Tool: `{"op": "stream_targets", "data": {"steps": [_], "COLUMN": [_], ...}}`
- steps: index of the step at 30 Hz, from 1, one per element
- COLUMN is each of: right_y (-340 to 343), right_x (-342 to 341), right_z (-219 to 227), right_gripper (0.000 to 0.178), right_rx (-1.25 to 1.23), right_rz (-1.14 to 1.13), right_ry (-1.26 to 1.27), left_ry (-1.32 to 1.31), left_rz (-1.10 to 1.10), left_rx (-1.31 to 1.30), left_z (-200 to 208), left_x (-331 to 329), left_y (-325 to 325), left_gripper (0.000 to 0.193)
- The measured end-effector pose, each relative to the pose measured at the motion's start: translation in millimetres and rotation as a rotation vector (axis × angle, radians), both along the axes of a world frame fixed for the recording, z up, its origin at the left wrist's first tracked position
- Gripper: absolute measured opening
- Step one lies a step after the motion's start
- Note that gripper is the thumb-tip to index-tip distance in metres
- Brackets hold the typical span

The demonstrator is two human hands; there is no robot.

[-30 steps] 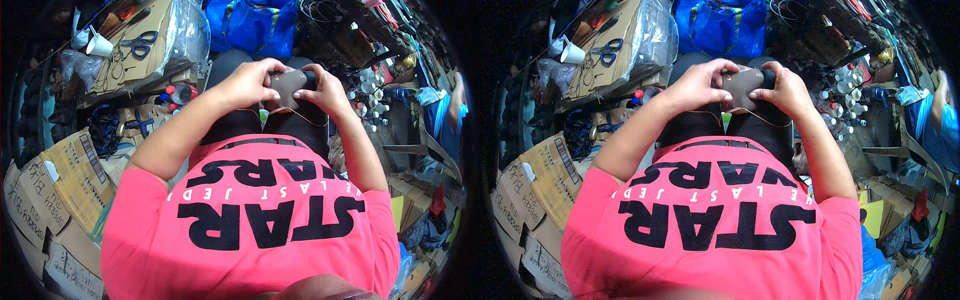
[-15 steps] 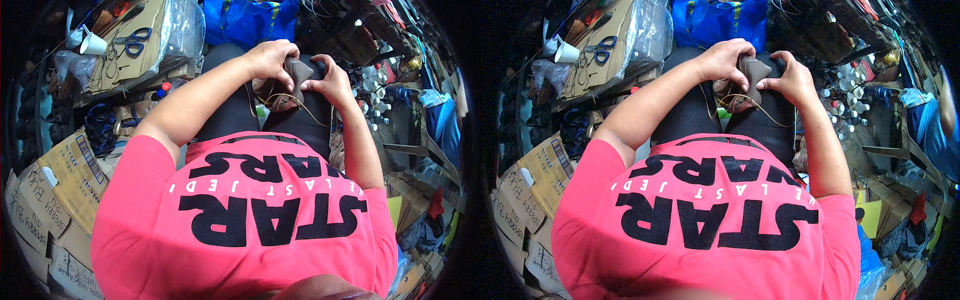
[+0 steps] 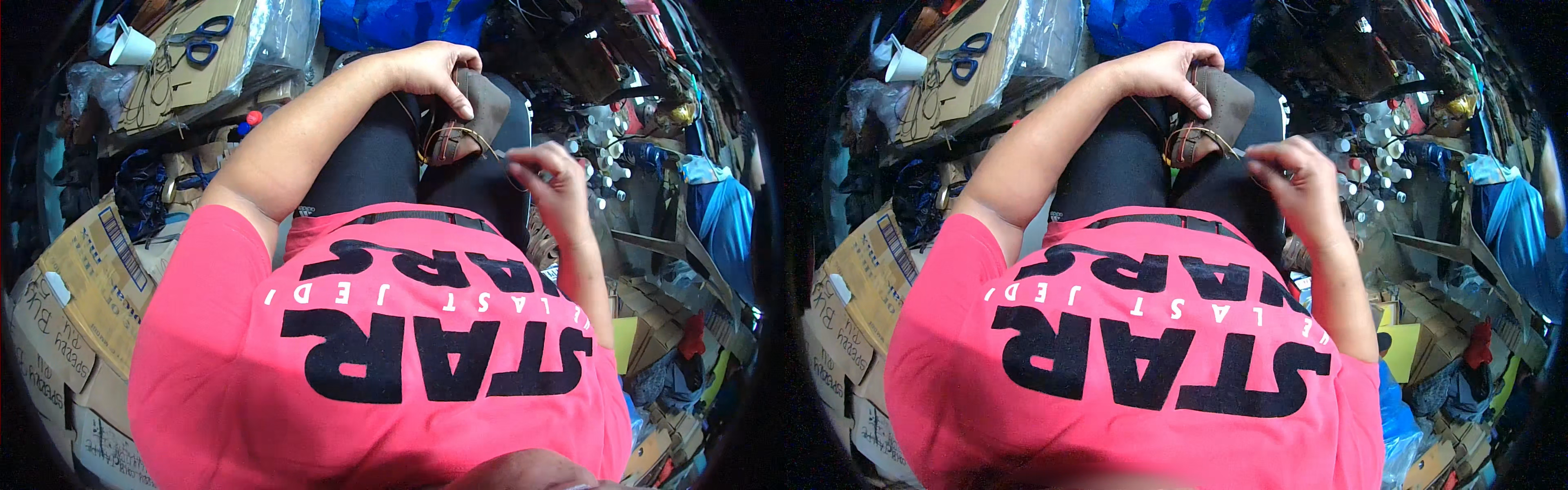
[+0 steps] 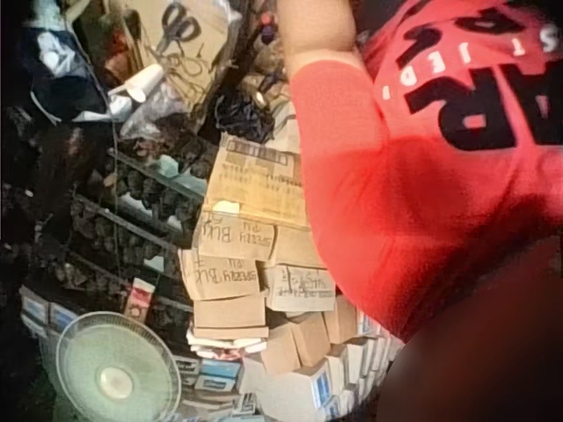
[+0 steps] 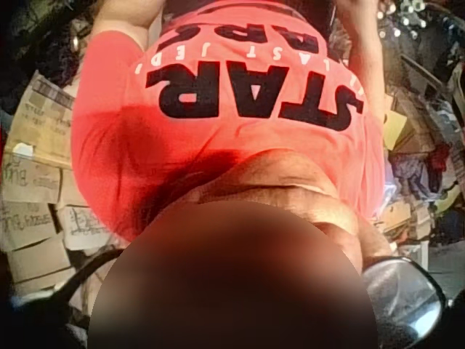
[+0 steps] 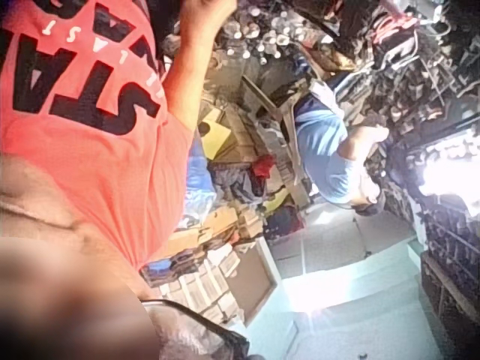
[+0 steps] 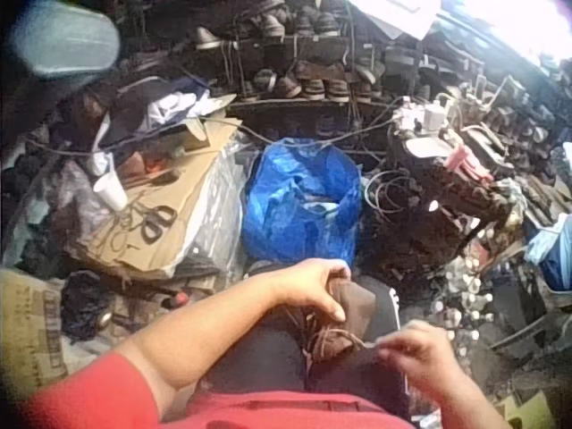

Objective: The recorder is hand-stitching a leather shoe upper using a needle and thread.

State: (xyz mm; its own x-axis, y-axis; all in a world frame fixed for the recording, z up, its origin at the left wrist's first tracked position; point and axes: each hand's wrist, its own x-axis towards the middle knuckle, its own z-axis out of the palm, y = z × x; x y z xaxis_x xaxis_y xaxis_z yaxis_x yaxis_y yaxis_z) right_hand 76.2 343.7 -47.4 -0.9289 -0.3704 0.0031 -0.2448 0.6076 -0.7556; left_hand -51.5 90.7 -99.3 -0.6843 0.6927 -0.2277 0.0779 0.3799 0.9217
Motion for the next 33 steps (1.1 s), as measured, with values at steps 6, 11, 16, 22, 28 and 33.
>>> {"op": "stream_targets", "data": {"steps": [6, 11, 16, 22, 28, 33], "right_y": [-16, -27, -36, -43, -44, -31], "right_x": [-9, -15, -19, -20, -18, -17], "right_z": [-5, 1, 5, 15, 0, -22], "right_gripper": [0.011, 0.013, 0.014, 0.014, 0.017, 0.019], "right_rx": [0.098, 0.001, 0.050, 0.158, 0.035, -0.157], "right_rz": [-0.237, -0.050, -0.030, -0.023, -0.008, -0.030], "right_ry": [-0.019, -0.007, -0.001, -0.044, -0.090, -0.162], "left_ry": [0.166, 0.158, 0.158, 0.156, 0.236, 0.289], "left_rz": [-0.016, -0.009, -0.007, -0.007, -0.043, -0.060], "left_rx": [-0.080, -0.132, -0.074, -0.123, -0.114, -0.103], "left_z": [7, 12, 10, 9, 10, 9], "left_x": [2, 4, 4, 4, 2, 1], "left_y": [-4, -7, -8, -8, -15, -16], "left_gripper": [0.063, 0.064, 0.066, 0.069, 0.077, 0.069]}}
